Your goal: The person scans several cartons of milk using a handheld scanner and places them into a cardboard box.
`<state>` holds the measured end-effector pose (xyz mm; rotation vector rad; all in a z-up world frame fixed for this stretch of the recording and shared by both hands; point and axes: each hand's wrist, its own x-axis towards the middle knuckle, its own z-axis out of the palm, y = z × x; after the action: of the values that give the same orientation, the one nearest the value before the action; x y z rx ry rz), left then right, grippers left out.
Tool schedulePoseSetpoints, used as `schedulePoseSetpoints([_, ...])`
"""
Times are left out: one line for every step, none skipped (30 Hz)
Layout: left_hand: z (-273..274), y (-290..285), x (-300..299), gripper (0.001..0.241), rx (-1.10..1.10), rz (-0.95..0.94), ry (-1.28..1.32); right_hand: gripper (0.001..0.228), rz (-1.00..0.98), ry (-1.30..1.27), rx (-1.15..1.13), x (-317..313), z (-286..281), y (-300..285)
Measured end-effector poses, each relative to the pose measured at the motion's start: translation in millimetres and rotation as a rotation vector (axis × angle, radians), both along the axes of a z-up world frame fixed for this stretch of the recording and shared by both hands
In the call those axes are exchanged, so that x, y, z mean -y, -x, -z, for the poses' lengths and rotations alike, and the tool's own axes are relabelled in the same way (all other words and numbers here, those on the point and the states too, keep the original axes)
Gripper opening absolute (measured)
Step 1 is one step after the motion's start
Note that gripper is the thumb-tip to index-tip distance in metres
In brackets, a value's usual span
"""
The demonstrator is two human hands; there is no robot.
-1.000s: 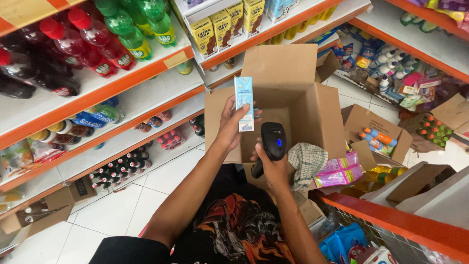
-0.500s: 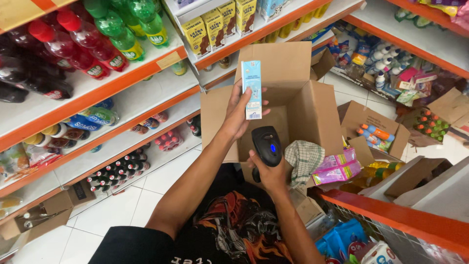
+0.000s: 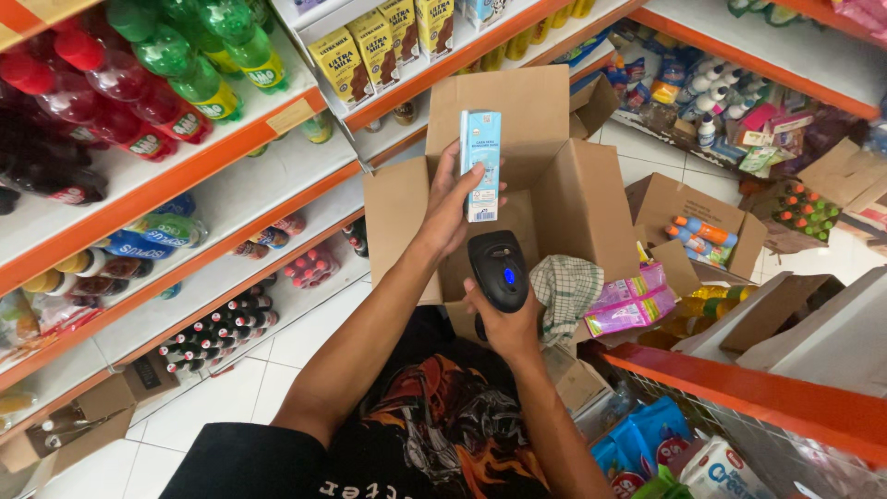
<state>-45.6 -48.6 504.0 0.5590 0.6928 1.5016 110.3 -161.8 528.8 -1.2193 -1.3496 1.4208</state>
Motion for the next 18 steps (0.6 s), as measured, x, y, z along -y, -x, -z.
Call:
schedulePoseSetpoints([-0.5, -0.5, -0.6, 0.065, -0.003, 0.004, -0.001, 0.019, 0.003, 0.002, -0.001, -1.2, 0.9, 0.0])
schedulePoseSetpoints([-0.7, -1.5, -0.6, 0.065, -0.002, 0.006, 0.001, 0.019, -0.008, 0.015, -0.008, -2.8, 2.1, -0.7])
schedulePoseSetpoints([-1.0, -2.0, -0.2, 0.065, -0.024, 0.009, 0.014, 0.019, -0.02, 0.027, -0.015, -3.7, 3.6, -1.3])
schedulePoseSetpoints([-1.4, -1.7, -0.9, 0.064, -0.046, 0.01, 0.024, 0.019, -0.02, 0.027, -0.015, -4.8, 5.1, -1.6])
schedulePoseSetpoints([-1.2, -1.4, -1.0, 0.064, -0.046, 0.011, 0.025, 0.02, 0.008, 0.047, -0.024, -5.4, 6.8, -2.1])
schedulePoseSetpoints([-0.2, -0.9, -1.2, 0.058, -0.063, 0.021, 0.031, 0.022, 0.036, 0.065, -0.033, -6.4, 9.1, -2.4])
schedulePoseSetpoints([1.9, -0.8, -1.4, 0.054, -0.08, 0.03, 0.037, 0.022, 0.037, 0.064, -0.034, -8.8, 11.3, -3.9])
schedulePoseSetpoints([5.0, -1.2, -2.3, 0.054, -0.082, 0.03, 0.036, 0.021, 0.062, 0.065, -0.034, -13.2, 13.2, -5.8])
schedulePoseSetpoints([9.3, -2.4, -3.3, 0.048, -0.066, 0.021, 0.013, 0.021, 0.088, 0.065, -0.033, -17.4, 14.9, -7.0])
schedulePoseSetpoints([15.2, -3.7, -3.9, 0.045, -0.05, 0.011, -0.006, 0.021, 0.088, 0.067, -0.034, -21.7, 17.1, -7.4])
schedulePoseSetpoints([21.5, -4.3, -5.8, 0.045, -0.051, 0.012, -0.005, 0.022, 0.174, 0.07, -0.051, -29.2, 19.2, -6.6])
schedulePoseSetpoints([27.5, -5.2, -8.0, 0.045, -0.033, -0.001, 0.015, 0.023, 0.261, 0.074, -0.066, -37.4, 20.2, -5.4])
schedulePoseSetpoints([32.7, -5.9, -10.0, 0.046, -0.015, -0.013, 0.034, 0.023, 0.263, 0.075, -0.066, -46.8, 20.5, -3.8])
schedulePoseSetpoints([36.4, -5.3, -11.0, 0.046, -0.016, -0.01, 0.034, 0.024, 0.285, 0.026, -0.084, -57.9, 20.4, -1.3])
schedulePoseSetpoints([38.5, -4.6, -10.3, 0.046, 0.009, 0.039, 0.032, 0.025, 0.308, -0.023, -0.102, -66.7, 19.7, 0.7])
schedulePoseSetpoints([38.5, -3.2, -11.3, 0.048, 0.032, 0.086, 0.026, 0.025, 0.308, -0.026, -0.106, -74.7, 18.8, 2.2])
schedulePoseSetpoints([37.3, -2.7, -12.3, 0.048, 0.028, 0.086, 0.023, 0.027, 0.303, -0.047, -0.083, -81.6, 18.1, 2.4])
schedulePoseSetpoints([35.7, -2.3, -12.9, 0.048, -0.002, 0.105, 0.008, 0.03, 0.299, -0.069, -0.059, -87.3, 18.6, 2.9])
